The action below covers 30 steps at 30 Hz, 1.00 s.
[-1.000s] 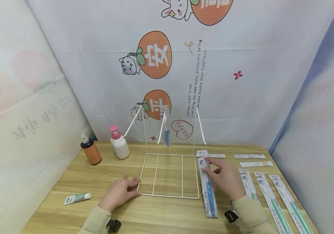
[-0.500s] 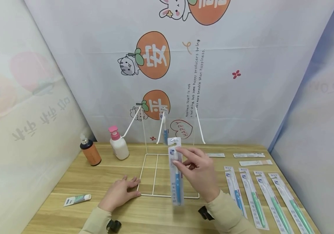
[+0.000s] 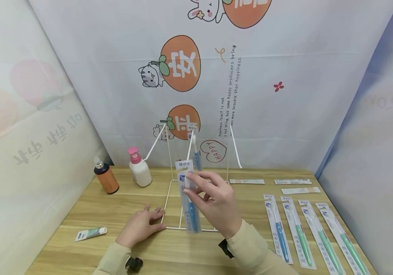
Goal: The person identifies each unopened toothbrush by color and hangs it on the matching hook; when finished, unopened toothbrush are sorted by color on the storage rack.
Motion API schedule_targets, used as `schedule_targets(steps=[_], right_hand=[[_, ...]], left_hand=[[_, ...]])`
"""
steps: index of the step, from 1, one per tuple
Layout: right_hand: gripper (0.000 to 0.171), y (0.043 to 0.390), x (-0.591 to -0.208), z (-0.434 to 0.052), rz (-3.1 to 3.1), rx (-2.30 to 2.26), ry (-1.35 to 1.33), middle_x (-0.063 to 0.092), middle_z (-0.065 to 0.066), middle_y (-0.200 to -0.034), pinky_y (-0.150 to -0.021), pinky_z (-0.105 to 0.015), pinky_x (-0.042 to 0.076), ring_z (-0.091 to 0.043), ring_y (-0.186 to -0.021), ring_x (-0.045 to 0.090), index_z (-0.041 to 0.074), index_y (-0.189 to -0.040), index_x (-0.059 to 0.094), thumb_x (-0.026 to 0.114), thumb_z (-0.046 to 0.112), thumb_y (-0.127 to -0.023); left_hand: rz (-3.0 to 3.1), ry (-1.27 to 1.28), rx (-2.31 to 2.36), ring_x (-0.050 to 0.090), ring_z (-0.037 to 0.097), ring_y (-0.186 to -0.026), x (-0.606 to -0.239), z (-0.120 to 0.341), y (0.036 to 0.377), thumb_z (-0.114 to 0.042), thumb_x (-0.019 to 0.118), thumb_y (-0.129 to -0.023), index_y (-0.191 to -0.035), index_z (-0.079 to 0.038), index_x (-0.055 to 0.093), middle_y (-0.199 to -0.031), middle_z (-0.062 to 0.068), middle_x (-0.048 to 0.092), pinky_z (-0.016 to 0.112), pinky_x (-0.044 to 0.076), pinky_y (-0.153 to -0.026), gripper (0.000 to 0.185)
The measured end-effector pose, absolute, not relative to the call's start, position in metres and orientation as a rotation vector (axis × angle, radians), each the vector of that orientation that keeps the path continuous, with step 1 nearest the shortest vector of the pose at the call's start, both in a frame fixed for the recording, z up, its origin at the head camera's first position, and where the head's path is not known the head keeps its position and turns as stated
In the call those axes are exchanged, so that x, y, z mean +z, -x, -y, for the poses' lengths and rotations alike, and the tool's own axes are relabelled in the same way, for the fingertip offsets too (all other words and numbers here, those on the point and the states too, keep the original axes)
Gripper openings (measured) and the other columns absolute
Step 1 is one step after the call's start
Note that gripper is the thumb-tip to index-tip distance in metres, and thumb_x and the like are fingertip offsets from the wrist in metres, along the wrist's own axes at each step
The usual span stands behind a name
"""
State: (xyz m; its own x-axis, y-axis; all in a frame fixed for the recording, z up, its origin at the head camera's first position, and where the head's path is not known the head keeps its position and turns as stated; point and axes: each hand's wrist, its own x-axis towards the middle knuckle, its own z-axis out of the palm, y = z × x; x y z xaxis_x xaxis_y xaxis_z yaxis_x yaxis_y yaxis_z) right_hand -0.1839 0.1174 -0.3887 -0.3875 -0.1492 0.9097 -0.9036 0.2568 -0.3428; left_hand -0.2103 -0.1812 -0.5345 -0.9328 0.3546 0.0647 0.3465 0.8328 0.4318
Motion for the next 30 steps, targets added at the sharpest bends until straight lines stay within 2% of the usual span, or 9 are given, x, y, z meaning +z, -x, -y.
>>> schedule_targets(steps=[3, 8, 10, 16, 23, 30], right_hand=[[0.032, 0.189, -0.391, -0.115, 1.751, 1.148, -0.964, 0.073, -0.012, -0.117, -0.054, -0.015, 0.054, -0.014, -0.069, 0.074, 0.005, -0.126, 0.079, 0.083, 0.021, -0.099], [0.048, 0.202, -0.398, -0.114, 1.799, 1.062, -0.93, 0.072, -0.011, -0.116, -0.053, -0.017, 0.054, -0.016, -0.069, 0.075, 0.006, -0.128, 0.077, 0.091, -0.001, -0.083], [0.053, 0.209, -0.4, -0.114, 1.832, 1.039, -0.9, 0.071, -0.011, -0.115, -0.053, -0.017, 0.055, -0.018, -0.07, 0.076, 0.007, -0.128, 0.076, 0.092, -0.006, -0.079], [0.048, 0.235, -0.403, -0.111, 1.918, 1.004, -0.818, 0.068, -0.012, -0.119, -0.057, -0.019, 0.058, -0.022, -0.075, 0.078, 0.007, -0.131, 0.073, 0.088, -0.004, -0.086], [0.047, 0.265, -0.405, -0.105, 1.915, 1.013, -0.753, 0.065, -0.017, -0.124, -0.059, -0.022, 0.061, -0.028, -0.078, 0.079, 0.003, -0.132, 0.069, 0.081, -0.011, -0.088], [0.044, 0.286, -0.405, -0.1, 1.943, 0.99, -0.681, 0.065, -0.017, -0.126, -0.066, -0.024, 0.064, -0.03, -0.082, 0.079, 0.003, -0.133, 0.066, 0.08, -0.007, -0.092]], left_hand=[[-2.999, -0.586, 0.685, 0.048, 0.062, -0.141, -0.535, 0.181, 0.211, -0.048, 0.084, -0.093, -0.139, -0.014, 0.075, -0.145, 0.012, 0.068, 0.076, 0.04, -0.111, 0.058], [-2.996, -0.588, 0.699, 0.047, 0.063, -0.141, -0.533, 0.18, 0.21, -0.046, 0.084, -0.093, -0.139, -0.013, 0.075, -0.145, 0.013, 0.068, 0.076, 0.039, -0.112, 0.057], [-2.992, -0.58, 0.705, 0.047, 0.063, -0.141, -0.533, 0.18, 0.209, -0.045, 0.083, -0.093, -0.139, -0.013, 0.075, -0.145, 0.014, 0.067, 0.076, 0.039, -0.112, 0.057], [-2.991, -0.567, 0.707, 0.047, 0.062, -0.141, -0.531, 0.181, 0.209, -0.047, 0.083, -0.093, -0.138, -0.013, 0.075, -0.146, 0.013, 0.067, 0.077, 0.038, -0.112, 0.057], [-3.004, -0.565, 0.7, 0.047, 0.063, -0.14, -0.533, 0.181, 0.211, -0.047, 0.083, -0.093, -0.138, -0.014, 0.076, -0.145, 0.012, 0.067, 0.077, 0.039, -0.112, 0.056], [-2.999, -0.557, 0.7, 0.047, 0.063, -0.141, -0.533, 0.181, 0.211, -0.047, 0.083, -0.093, -0.138, -0.015, 0.075, -0.145, 0.013, 0.067, 0.078, 0.039, -0.111, 0.056]])
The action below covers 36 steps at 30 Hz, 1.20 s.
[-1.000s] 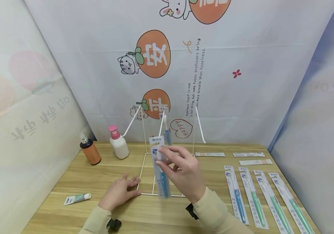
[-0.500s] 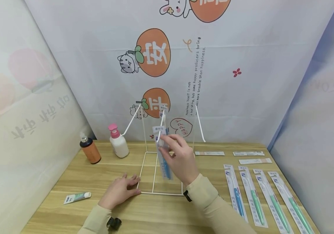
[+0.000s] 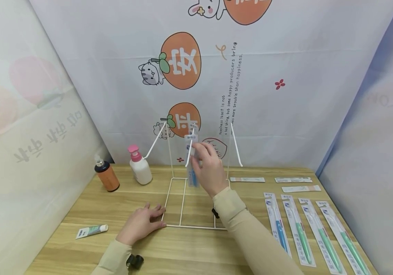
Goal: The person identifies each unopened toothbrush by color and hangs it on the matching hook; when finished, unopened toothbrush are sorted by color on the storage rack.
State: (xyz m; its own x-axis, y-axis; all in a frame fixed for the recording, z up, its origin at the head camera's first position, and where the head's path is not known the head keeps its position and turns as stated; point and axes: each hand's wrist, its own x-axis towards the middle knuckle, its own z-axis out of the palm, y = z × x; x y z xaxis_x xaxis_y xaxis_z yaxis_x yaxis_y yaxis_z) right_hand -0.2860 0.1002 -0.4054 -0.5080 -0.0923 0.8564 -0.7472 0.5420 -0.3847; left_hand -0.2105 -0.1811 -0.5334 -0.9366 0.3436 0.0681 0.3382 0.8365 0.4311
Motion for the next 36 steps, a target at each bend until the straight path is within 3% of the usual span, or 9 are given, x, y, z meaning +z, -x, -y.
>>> schedule_targets(steps=[13, 36], right_hand=[[0.041, 0.309, -0.403, -0.098, 1.99, 0.928, -0.599, 0.065, -0.017, -0.127, -0.085, -0.027, 0.064, -0.032, -0.109, 0.073, 0.003, -0.131, 0.064, 0.082, 0.0, -0.094], [0.051, 0.305, -0.408, -0.109, 1.991, 1.016, -0.656, 0.062, -0.019, -0.134, -0.079, -0.03, 0.065, -0.035, -0.096, 0.078, 0.003, -0.139, 0.063, 0.081, -0.007, -0.092]], left_hand=[[-3.009, -0.575, 0.686, 0.048, 0.063, -0.14, -0.532, 0.18, 0.211, -0.046, 0.084, -0.093, -0.139, -0.015, 0.075, -0.146, 0.013, 0.067, 0.077, 0.04, -0.111, 0.056], [-2.997, -0.554, 0.69, 0.046, 0.062, -0.142, -0.533, 0.18, 0.211, -0.049, 0.082, -0.094, -0.14, -0.016, 0.074, -0.148, 0.012, 0.065, 0.079, 0.038, -0.111, 0.058]])
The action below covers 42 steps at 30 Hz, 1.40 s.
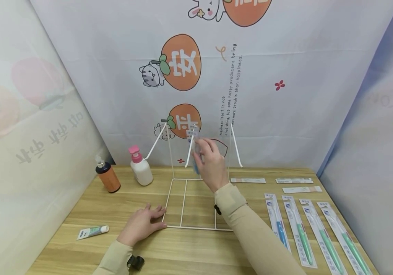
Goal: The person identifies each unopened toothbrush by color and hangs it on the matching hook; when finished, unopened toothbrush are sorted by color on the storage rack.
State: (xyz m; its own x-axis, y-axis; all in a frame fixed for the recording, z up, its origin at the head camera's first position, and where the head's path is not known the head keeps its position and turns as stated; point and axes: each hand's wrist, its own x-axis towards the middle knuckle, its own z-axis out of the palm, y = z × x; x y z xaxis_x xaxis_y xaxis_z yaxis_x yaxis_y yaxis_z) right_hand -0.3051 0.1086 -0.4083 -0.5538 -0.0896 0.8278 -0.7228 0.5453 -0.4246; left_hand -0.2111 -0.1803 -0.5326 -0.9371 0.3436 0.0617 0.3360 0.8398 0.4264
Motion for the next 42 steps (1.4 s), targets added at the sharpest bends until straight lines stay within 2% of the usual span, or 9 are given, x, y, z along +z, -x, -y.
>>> schedule_targets(steps=[4, 11, 14, 18, 20, 25, 29, 34, 42], right_hand=[[0.053, 0.293, -0.413, -0.123, 2.03, 1.085, -0.691, 0.061, -0.021, -0.136, -0.081, -0.029, 0.065, -0.035, -0.094, 0.079, 0.0, -0.138, 0.062, 0.083, -0.007, -0.09], [0.064, 0.269, -0.427, -0.17, 2.232, 1.049, -0.651, 0.065, -0.018, -0.143, -0.092, -0.05, 0.063, -0.029, -0.085, 0.08, 0.004, -0.145, 0.06, 0.087, -0.003, -0.088], [0.064, 0.26, -0.438, -0.197, 2.297, 1.081, -0.662, 0.065, -0.021, -0.141, -0.078, -0.044, 0.067, -0.031, -0.083, 0.08, 0.004, -0.145, 0.059, 0.086, -0.005, -0.088], [0.061, 0.248, -0.453, -0.235, 2.42, 1.171, -0.626, 0.064, -0.027, -0.138, -0.06, -0.03, 0.064, -0.035, -0.083, 0.079, 0.007, -0.145, 0.058, 0.084, -0.003, -0.091], [0.059, 0.241, -0.46, -0.254, 2.497, 1.22, -0.58, 0.063, -0.029, -0.138, -0.057, -0.028, 0.063, -0.035, -0.085, 0.079, 0.009, -0.146, 0.058, 0.084, 0.001, -0.094], [0.062, 0.228, -0.472, -0.302, 2.663, 1.26, -0.462, 0.059, -0.033, -0.142, -0.055, -0.034, 0.063, -0.028, -0.086, 0.078, 0.011, -0.152, 0.053, 0.083, 0.015, -0.098], [0.066, 0.225, -0.479, -0.334, 2.763, 1.265, -0.395, 0.057, -0.036, -0.141, -0.052, -0.036, 0.062, -0.03, -0.084, 0.077, 0.011, -0.155, 0.05, 0.083, 0.017, -0.098], [0.067, 0.224, -0.493, -0.364, 2.862, 1.184, -0.357, 0.061, -0.034, -0.134, -0.062, -0.036, 0.061, -0.035, -0.094, 0.074, 0.006, -0.153, 0.051, 0.084, 0.025, -0.097], [0.066, 0.228, -0.518, -0.381, 2.976, 1.239, -0.239, 0.064, -0.032, -0.129, -0.06, -0.036, 0.062, -0.032, -0.094, 0.072, 0.001, -0.145, 0.06, 0.09, 0.021, -0.09]], left_hand=[[-2.992, -0.551, 0.699, 0.046, 0.062, -0.142, -0.535, 0.18, 0.211, -0.048, 0.082, -0.094, -0.14, -0.016, 0.075, -0.148, 0.011, 0.065, 0.079, 0.037, -0.111, 0.057], [-2.99, -0.544, 0.709, 0.046, 0.062, -0.142, -0.537, 0.18, 0.209, -0.048, 0.083, -0.094, -0.14, -0.016, 0.075, -0.149, 0.011, 0.065, 0.079, 0.038, -0.111, 0.057], [-2.989, -0.54, 0.711, 0.046, 0.062, -0.142, -0.537, 0.18, 0.208, -0.047, 0.083, -0.094, -0.14, -0.016, 0.075, -0.148, 0.011, 0.065, 0.079, 0.038, -0.111, 0.056], [-2.989, -0.532, 0.705, 0.046, 0.061, -0.142, -0.536, 0.179, 0.209, -0.048, 0.082, -0.094, -0.14, -0.017, 0.075, -0.149, 0.01, 0.065, 0.078, 0.037, -0.112, 0.056], [-2.989, -0.53, 0.698, 0.046, 0.061, -0.143, -0.536, 0.178, 0.209, -0.049, 0.082, -0.094, -0.14, -0.017, 0.074, -0.149, 0.01, 0.064, 0.078, 0.037, -0.112, 0.057], [-2.985, -0.535, 0.705, 0.045, 0.062, -0.142, -0.536, 0.178, 0.209, -0.048, 0.082, -0.094, -0.14, -0.015, 0.074, -0.149, 0.011, 0.065, 0.078, 0.037, -0.112, 0.057], [-2.98, -0.545, 0.71, 0.046, 0.062, -0.142, -0.537, 0.178, 0.208, -0.049, 0.082, -0.094, -0.14, -0.016, 0.074, -0.149, 0.011, 0.065, 0.079, 0.038, -0.111, 0.057], [-2.984, -0.548, 0.697, 0.046, 0.061, -0.143, -0.539, 0.179, 0.209, -0.05, 0.081, -0.095, -0.141, -0.017, 0.074, -0.149, 0.01, 0.065, 0.078, 0.038, -0.111, 0.057], [-3.008, -0.559, 0.689, 0.046, 0.061, -0.143, -0.536, 0.18, 0.21, -0.05, 0.083, -0.093, -0.14, -0.015, 0.074, -0.148, 0.011, 0.066, 0.079, 0.038, -0.11, 0.06]])
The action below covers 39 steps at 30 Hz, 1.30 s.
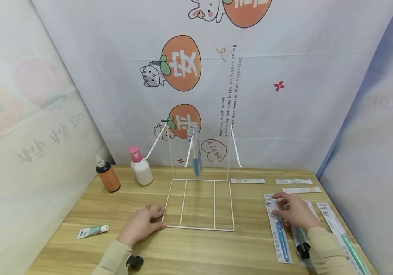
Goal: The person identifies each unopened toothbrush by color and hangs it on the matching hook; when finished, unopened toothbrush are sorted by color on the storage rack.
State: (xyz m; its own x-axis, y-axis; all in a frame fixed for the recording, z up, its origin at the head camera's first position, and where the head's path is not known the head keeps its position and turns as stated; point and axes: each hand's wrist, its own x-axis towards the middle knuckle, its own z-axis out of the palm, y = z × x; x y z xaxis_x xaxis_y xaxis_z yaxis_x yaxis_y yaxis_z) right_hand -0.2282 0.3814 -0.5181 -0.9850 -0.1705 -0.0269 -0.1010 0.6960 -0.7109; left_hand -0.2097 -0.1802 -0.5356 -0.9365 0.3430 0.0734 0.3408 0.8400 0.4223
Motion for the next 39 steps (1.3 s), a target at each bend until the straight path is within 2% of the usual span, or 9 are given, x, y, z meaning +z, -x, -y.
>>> schedule_targets(steps=[7, 11, 22, 26, 33, 36, 39], right_hand=[[0.062, 0.229, -0.531, -0.378, -2.899, -1.068, 0.28, 0.066, -0.036, -0.124, -0.056, -0.032, 0.058, -0.019, -0.058, 0.067, -0.002, -0.144, 0.062, 0.087, 0.021, -0.092], [0.059, 0.231, -0.535, -0.377, -2.897, -1.063, 0.257, 0.066, -0.037, -0.124, -0.054, -0.031, 0.059, -0.016, -0.059, 0.068, -0.004, -0.144, 0.062, 0.084, 0.02, -0.095], [0.05, 0.233, -0.531, -0.376, -2.917, -0.995, 0.225, 0.072, -0.023, -0.113, -0.059, -0.03, 0.055, -0.015, -0.059, 0.067, -0.004, -0.142, 0.066, 0.079, 0.019, -0.099], [0.049, 0.233, -0.533, -0.375, -2.919, -1.0, 0.193, 0.072, -0.024, -0.115, -0.06, -0.03, 0.055, -0.016, -0.06, 0.069, -0.003, -0.142, 0.066, 0.079, 0.019, -0.1], [0.052, 0.229, -0.528, -0.367, -2.905, -1.119, 0.187, 0.066, -0.038, -0.128, -0.055, -0.031, 0.059, -0.016, -0.061, 0.071, -0.004, -0.146, 0.062, 0.077, 0.02, -0.102], [0.053, 0.227, -0.521, -0.361, -2.923, -1.151, 0.219, 0.066, -0.039, -0.13, -0.053, -0.032, 0.059, -0.017, -0.061, 0.071, -0.002, -0.149, 0.06, 0.074, 0.022, -0.105], [0.051, 0.228, -0.511, -0.352, -3.02, -1.116, 0.275, 0.071, -0.033, -0.126, -0.056, -0.032, 0.058, -0.018, -0.07, 0.073, 0.003, -0.149, 0.062, 0.073, 0.026, -0.106]], left_hand=[[-2.992, -0.533, 0.693, 0.044, 0.06, -0.144, -0.534, 0.181, 0.21, -0.05, 0.082, -0.094, -0.141, -0.016, 0.073, -0.15, 0.01, 0.064, 0.078, 0.036, -0.113, 0.059], [-2.998, -0.54, 0.68, 0.045, 0.06, -0.144, -0.534, 0.181, 0.211, -0.05, 0.081, -0.094, -0.142, -0.017, 0.073, -0.15, 0.01, 0.064, 0.077, 0.037, -0.113, 0.058], [-3.004, -0.539, 0.664, 0.045, 0.06, -0.144, -0.536, 0.181, 0.211, -0.05, 0.082, -0.094, -0.142, -0.016, 0.073, -0.149, 0.01, 0.065, 0.076, 0.038, -0.112, 0.059], [-3.003, -0.543, 0.664, 0.045, 0.06, -0.144, -0.536, 0.181, 0.211, -0.05, 0.082, -0.094, -0.142, -0.016, 0.073, -0.149, 0.01, 0.065, 0.077, 0.039, -0.112, 0.059], [-3.0, -0.544, 0.648, 0.045, 0.06, -0.144, -0.536, 0.181, 0.212, -0.05, 0.08, -0.095, -0.143, -0.017, 0.073, -0.15, 0.008, 0.064, 0.077, 0.038, -0.113, 0.058], [-3.002, -0.547, 0.649, 0.045, 0.06, -0.144, -0.535, 0.18, 0.211, -0.049, 0.08, -0.095, -0.142, -0.017, 0.073, -0.151, 0.008, 0.063, 0.076, 0.038, -0.113, 0.058], [-2.998, -0.546, 0.658, 0.045, 0.061, -0.144, -0.534, 0.18, 0.21, -0.048, 0.081, -0.095, -0.142, -0.016, 0.073, -0.151, 0.009, 0.063, 0.077, 0.038, -0.112, 0.058]])
